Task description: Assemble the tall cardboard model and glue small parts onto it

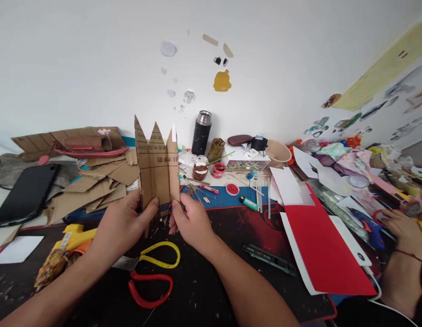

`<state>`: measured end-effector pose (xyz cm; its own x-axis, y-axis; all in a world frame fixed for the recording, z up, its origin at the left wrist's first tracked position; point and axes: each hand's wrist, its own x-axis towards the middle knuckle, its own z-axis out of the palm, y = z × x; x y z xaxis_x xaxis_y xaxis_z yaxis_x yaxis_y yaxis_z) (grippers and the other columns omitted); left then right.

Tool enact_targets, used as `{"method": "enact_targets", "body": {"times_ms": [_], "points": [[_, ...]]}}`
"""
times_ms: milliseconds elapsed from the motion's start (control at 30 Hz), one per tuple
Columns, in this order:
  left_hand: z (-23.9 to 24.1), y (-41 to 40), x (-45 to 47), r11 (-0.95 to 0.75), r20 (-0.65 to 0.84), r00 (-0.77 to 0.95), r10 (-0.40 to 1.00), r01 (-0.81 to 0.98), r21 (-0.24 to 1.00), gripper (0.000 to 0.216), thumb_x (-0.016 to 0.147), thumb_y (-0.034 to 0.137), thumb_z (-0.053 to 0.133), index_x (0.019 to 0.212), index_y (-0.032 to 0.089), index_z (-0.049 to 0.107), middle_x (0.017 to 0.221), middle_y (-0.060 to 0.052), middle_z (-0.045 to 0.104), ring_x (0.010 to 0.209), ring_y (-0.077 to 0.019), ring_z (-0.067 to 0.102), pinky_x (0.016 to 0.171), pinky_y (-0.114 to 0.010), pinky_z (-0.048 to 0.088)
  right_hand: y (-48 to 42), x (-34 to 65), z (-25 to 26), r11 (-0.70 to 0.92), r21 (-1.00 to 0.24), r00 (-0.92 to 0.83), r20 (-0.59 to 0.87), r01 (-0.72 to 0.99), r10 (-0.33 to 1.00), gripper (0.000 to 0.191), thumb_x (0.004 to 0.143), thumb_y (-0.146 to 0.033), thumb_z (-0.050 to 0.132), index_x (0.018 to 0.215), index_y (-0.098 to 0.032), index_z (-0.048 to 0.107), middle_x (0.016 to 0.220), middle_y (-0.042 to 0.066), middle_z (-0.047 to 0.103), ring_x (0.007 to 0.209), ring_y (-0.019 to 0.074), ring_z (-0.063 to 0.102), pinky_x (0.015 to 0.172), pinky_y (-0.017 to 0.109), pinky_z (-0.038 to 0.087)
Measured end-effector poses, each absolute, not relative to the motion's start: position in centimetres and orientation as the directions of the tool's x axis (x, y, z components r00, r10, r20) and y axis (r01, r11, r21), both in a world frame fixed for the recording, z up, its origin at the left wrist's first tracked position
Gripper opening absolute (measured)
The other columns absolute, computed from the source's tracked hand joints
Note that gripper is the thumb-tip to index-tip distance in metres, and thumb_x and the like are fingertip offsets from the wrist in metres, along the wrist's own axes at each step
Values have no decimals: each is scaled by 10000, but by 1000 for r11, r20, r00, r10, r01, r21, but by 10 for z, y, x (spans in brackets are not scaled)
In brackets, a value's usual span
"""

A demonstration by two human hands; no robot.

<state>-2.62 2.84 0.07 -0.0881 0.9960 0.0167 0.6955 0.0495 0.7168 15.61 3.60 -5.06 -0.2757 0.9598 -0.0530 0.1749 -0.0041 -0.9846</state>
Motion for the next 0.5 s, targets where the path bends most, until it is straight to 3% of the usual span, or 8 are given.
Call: {"method": "enact_targets", "body": {"times_ms": [233,400,500], "points": [[2,36,-36,51,11,-107,994,559,828,481,830,693,630,950,239,735,891,-86,875,808,-317,763,739,-394,558,37,157,-51,-60,-998,-326,-46,-31,944,293,1077,-468,639,908,-247,546,734,-37,712,529,118,697,524,198,530],[-1,38,-36,122,-98,-129,987,199,972,519,785,703,818,949,224,709,847,-66,837,768,-290,755,642,-370,605,35,157,-52,-87,-992,-376,-47,-91,926,348,1049,-553,678,1168,-229,629,780,-47,710,539,124,702,538,216,546],[-1,35,-27,150,-137,-129,982,97,984,490,760,643,871,964,220,729,876,-67,852,720,-282,752,603,-380,615,36,156,-53,-92,-991,-350,-53,-98,935,420,1018,-600,706,1195,-225,639,749,-54,698,554,134,701,539,224,556]]}}
